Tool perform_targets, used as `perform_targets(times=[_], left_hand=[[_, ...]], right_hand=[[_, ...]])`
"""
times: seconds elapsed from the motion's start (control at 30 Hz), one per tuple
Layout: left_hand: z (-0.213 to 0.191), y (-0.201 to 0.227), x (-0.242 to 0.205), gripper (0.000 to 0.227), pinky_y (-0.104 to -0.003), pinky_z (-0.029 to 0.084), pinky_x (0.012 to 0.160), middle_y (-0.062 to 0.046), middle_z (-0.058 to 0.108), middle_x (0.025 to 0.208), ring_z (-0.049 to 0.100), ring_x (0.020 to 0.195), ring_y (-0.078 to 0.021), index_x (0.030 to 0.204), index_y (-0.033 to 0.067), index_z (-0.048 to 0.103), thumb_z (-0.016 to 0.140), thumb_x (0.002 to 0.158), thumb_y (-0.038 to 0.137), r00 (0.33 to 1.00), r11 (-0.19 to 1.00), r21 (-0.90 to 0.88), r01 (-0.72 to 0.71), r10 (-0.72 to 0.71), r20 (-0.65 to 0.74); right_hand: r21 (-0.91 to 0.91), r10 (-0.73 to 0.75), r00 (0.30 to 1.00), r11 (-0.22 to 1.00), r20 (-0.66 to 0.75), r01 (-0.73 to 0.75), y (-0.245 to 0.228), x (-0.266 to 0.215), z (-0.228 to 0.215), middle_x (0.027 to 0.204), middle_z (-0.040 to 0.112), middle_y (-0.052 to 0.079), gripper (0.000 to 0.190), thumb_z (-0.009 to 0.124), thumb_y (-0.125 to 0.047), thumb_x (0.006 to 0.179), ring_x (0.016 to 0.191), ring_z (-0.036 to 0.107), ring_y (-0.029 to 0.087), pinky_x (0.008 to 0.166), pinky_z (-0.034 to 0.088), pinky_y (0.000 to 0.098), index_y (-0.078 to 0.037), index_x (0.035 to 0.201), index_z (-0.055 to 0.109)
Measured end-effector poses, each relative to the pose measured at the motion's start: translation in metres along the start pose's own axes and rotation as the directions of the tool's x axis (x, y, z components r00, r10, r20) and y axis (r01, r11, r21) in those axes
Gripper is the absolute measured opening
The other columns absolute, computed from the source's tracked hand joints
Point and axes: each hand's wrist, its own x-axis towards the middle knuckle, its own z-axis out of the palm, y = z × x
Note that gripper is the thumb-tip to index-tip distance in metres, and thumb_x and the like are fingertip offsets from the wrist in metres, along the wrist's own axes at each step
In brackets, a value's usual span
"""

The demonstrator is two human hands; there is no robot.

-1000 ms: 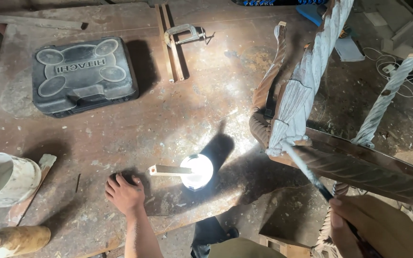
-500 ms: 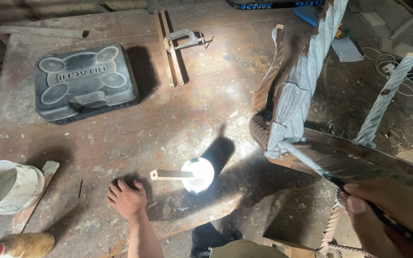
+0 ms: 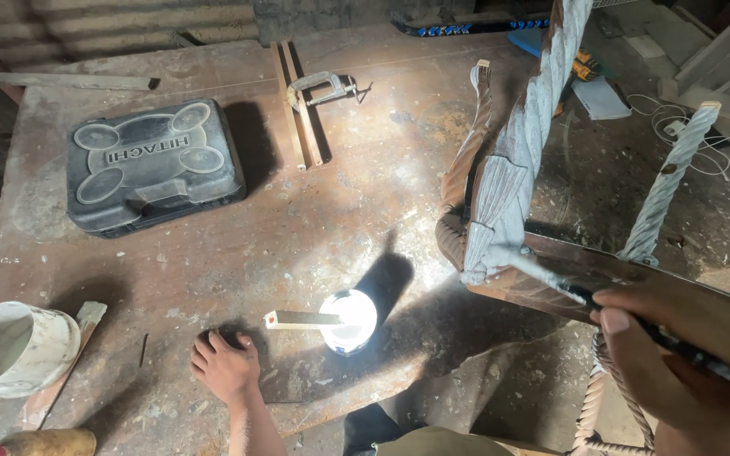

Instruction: The person uses a paintbrush to apply white paint to a twisted wooden structure. They repeatedly dip the brush into a small container of paint and carefully coat the wooden surface.

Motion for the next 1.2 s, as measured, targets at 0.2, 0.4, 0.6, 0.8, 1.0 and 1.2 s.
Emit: perform_targets(times=[0.2,0.4,0.6,0.8,1.0,1.2], left_hand=[[0.003,0.001,0.001,0.053,-0.056,0.039,0.109,-0.023,0.061,0.14,0.054,0.13,-0.0433,0.128,0.0035,0.067,0.05,0.095,0.042,1.0,1.0,0.001,0.02,-0.02,0.02],[0.004,0.001,-0.002,0.052,-0.055,0.042,0.108,-0.023,0.063,0.139,0.057,0.13,-0.0423,0.127,0.0049,0.067,0.047,0.099,0.044,1.0,0.999,0.033,0.006,-0.005,-0.016],[0.006,0.0,-0.002,0.053,-0.054,0.041,0.109,-0.023,0.063,0.14,0.056,0.131,-0.0415,0.129,0.0058,0.067,0.049,0.097,0.044,1.0,0.999,0.043,0.023,-0.023,0.008],[0.002,0.002,-0.001,0.049,-0.053,0.043,0.107,-0.021,0.064,0.136,0.058,0.127,-0.0408,0.126,0.0051,0.068,0.051,0.096,0.041,0.999,0.999,0.039,-0.004,0.006,-0.048],[-0.004,0.003,0.001,0.049,-0.054,0.043,0.105,-0.021,0.063,0.134,0.058,0.125,-0.0416,0.125,0.0034,0.066,0.052,0.094,0.039,1.0,1.0,0.01,-0.008,0.008,-0.025],[-0.005,0.003,0.001,0.052,-0.055,0.044,0.104,-0.023,0.063,0.136,0.058,0.125,-0.0429,0.126,0.0031,0.065,0.05,0.095,0.041,1.0,1.0,0.007,0.005,-0.005,0.001]], right_hand=[[0.202,-0.122,0.991,0.971,-0.048,0.129,0.008,0.006,0.005,0.082,0.077,0.009,0.02,0.064,-0.017,0.089,0.067,0.072,0.017,0.061,0.058,0.0309,-0.003,0.092,0.078],[0.106,-0.233,0.957,0.962,-0.173,0.253,0.051,0.021,0.021,0.077,0.072,0.003,0.014,0.067,-0.014,0.092,0.064,0.065,0.012,0.069,0.051,0.0265,-0.007,0.093,0.079],[0.357,-0.487,0.845,0.766,-0.22,0.534,0.08,0.054,0.02,0.056,0.061,0.005,0.019,0.054,-0.012,0.097,0.038,0.054,0.005,0.036,0.043,0.0202,0.003,0.088,0.062],[0.164,-0.397,0.909,0.895,-0.13,0.414,0.063,0.077,0.016,0.07,0.067,0.015,0.026,0.059,-0.008,0.102,0.051,0.059,0.018,0.048,0.042,0.0272,0.009,0.086,0.07],[0.054,-0.388,0.922,0.921,0.007,0.387,0.031,0.093,0.009,0.052,0.063,0.007,0.035,0.061,-0.024,0.101,0.044,0.056,0.016,0.044,0.036,0.0272,0.0,0.076,0.07],[-0.08,-0.476,0.854,0.862,0.21,0.5,-0.003,0.112,0.009,0.038,0.032,-0.001,0.059,0.045,-0.031,0.104,0.032,0.032,0.015,0.038,0.022,0.0338,-0.012,0.048,0.046]])
